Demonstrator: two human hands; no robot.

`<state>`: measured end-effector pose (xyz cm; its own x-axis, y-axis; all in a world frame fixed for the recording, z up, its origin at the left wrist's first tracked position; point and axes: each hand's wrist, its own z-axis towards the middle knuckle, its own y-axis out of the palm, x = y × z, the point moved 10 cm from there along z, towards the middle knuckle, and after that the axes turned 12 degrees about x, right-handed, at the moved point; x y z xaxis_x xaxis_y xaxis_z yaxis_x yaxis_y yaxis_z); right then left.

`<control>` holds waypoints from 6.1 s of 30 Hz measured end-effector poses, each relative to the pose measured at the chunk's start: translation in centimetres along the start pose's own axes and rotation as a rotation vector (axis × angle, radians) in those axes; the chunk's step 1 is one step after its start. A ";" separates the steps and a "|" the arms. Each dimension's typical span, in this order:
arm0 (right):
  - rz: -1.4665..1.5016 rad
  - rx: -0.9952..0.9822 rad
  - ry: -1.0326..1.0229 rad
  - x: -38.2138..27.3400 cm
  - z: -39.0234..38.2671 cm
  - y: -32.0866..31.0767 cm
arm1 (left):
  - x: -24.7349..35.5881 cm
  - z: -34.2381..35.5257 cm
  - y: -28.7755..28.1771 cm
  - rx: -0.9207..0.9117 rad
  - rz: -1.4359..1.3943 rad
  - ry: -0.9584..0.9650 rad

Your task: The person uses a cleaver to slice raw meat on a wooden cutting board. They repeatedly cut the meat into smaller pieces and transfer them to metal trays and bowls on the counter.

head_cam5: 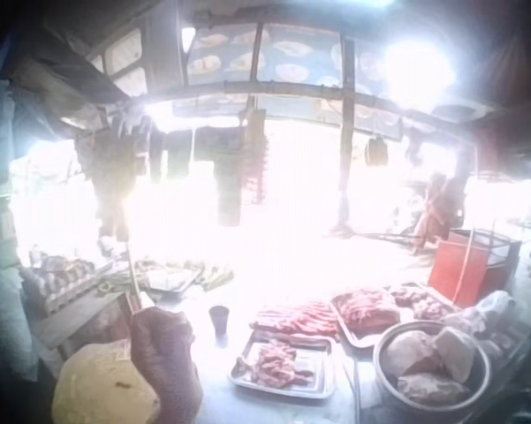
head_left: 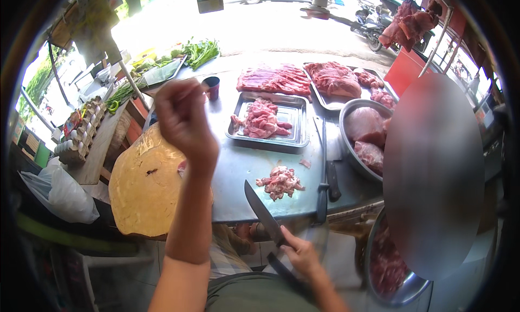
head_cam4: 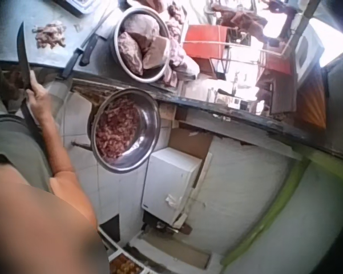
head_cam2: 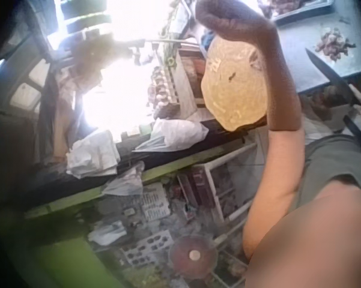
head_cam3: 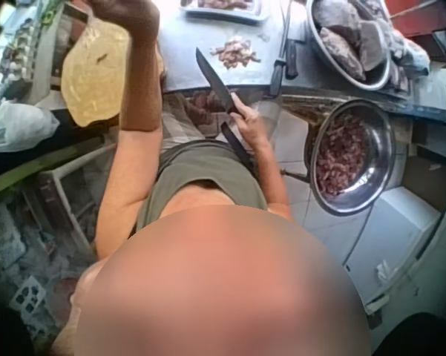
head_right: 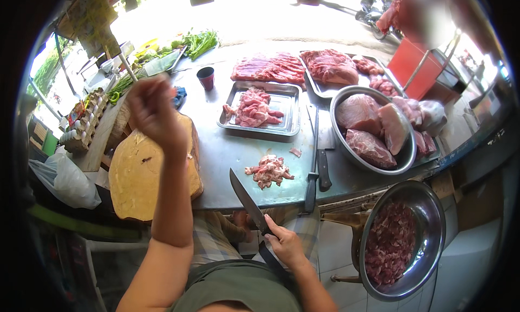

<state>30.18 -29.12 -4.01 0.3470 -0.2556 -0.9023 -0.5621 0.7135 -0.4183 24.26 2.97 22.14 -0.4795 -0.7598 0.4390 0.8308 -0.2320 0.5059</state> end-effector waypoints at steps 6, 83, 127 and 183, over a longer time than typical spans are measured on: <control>0.042 0.026 0.014 1.0 -1.2 -0.2 | -9.1 -10.1 4.1 -0.646 0.739 -0.100; 0.079 -0.620 0.210 -10.3 5.5 12.1 | -16.5 -11.5 -19.4 -1.146 1.480 -0.472; -0.083 -0.417 -0.112 -12.5 10.4 14.6 | -11.1 -6.7 -24.4 -0.396 0.801 -0.691; -0.306 -0.428 -0.419 -18.2 7.6 14.0 | 2.9 -1.1 -28.2 -0.730 1.005 -0.267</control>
<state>21.72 -9.49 7.35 0.7519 -0.0685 -0.6557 -0.6100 0.3052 -0.7313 -0.25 6.69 8.36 0.4785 -0.6694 0.5683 0.7812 0.0291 -0.6236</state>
